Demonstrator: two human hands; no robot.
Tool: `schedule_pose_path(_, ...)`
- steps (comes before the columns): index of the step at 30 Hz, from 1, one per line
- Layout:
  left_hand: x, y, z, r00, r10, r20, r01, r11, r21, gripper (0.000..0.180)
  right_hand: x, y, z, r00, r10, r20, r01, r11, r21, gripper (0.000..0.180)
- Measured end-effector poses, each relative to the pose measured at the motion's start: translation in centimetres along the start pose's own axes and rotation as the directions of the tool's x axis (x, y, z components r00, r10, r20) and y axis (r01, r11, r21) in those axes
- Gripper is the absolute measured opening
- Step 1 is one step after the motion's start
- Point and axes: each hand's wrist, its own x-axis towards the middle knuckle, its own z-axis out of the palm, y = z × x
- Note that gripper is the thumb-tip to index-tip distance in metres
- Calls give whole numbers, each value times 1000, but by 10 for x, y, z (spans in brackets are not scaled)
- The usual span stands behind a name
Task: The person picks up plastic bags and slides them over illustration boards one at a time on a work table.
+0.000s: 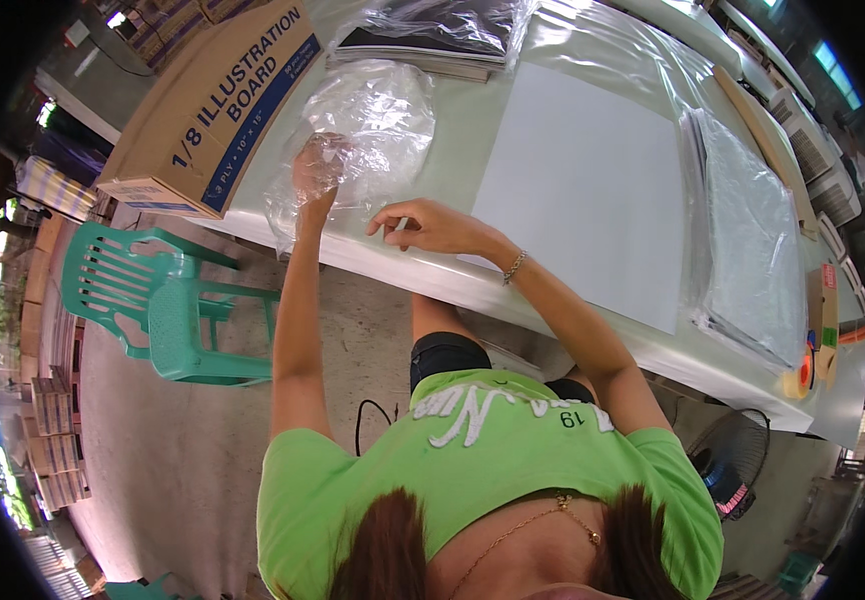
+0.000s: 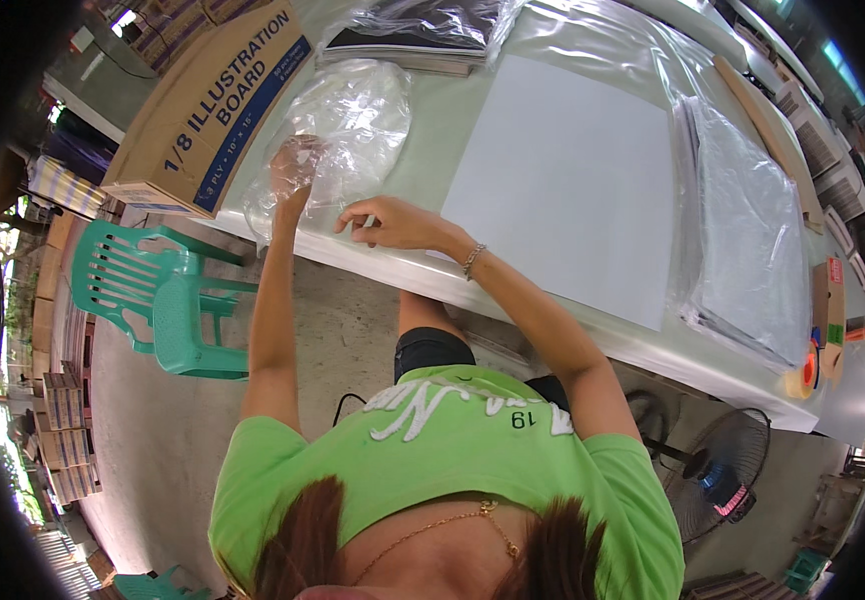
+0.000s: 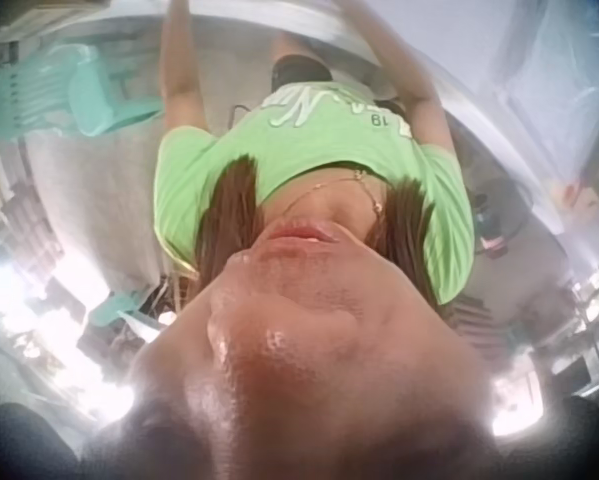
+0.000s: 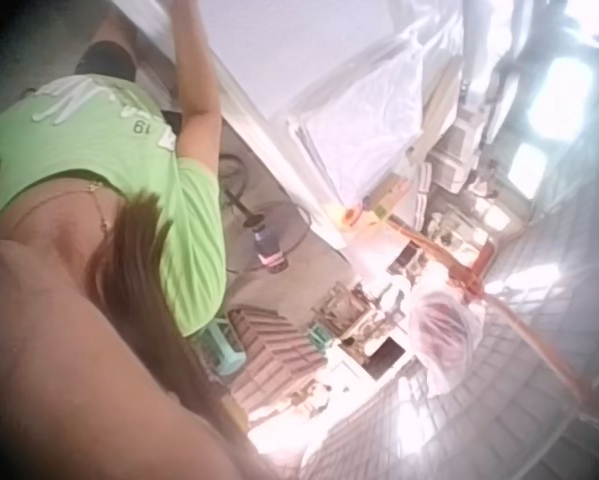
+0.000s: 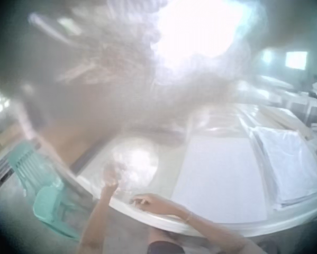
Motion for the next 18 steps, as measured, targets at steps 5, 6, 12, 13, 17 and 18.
schedule_pose_path(5,-14,-5,-15,998,-50,-45,43,988,-147,14,35,-2,27,996,-47,-73,45,999,-18,53)
schedule_pose_path(6,-12,0,-15,996,-85,-33,81,990,-118,13,45,14,29,980,-79,-182,65,995,-80,57)
schedule_pose_path(12,-14,37,-31,974,-219,57,222,974,-40,18,80,20,-8,725,-340,-599,72,903,-424,61)
schedule_pose_path(13,-16,37,-32,980,-195,44,197,979,-43,17,83,19,-14,719,-374,-586,62,874,-482,60)
schedule_pose_path(17,-28,29,-36,988,-151,-32,148,985,-90,13,90,-6,-16,885,-253,-391,20,860,-510,43)
schedule_pose_path(18,-28,30,-36,988,-147,-54,140,983,-116,12,90,-7,-13,848,-304,-433,13,830,-558,37)
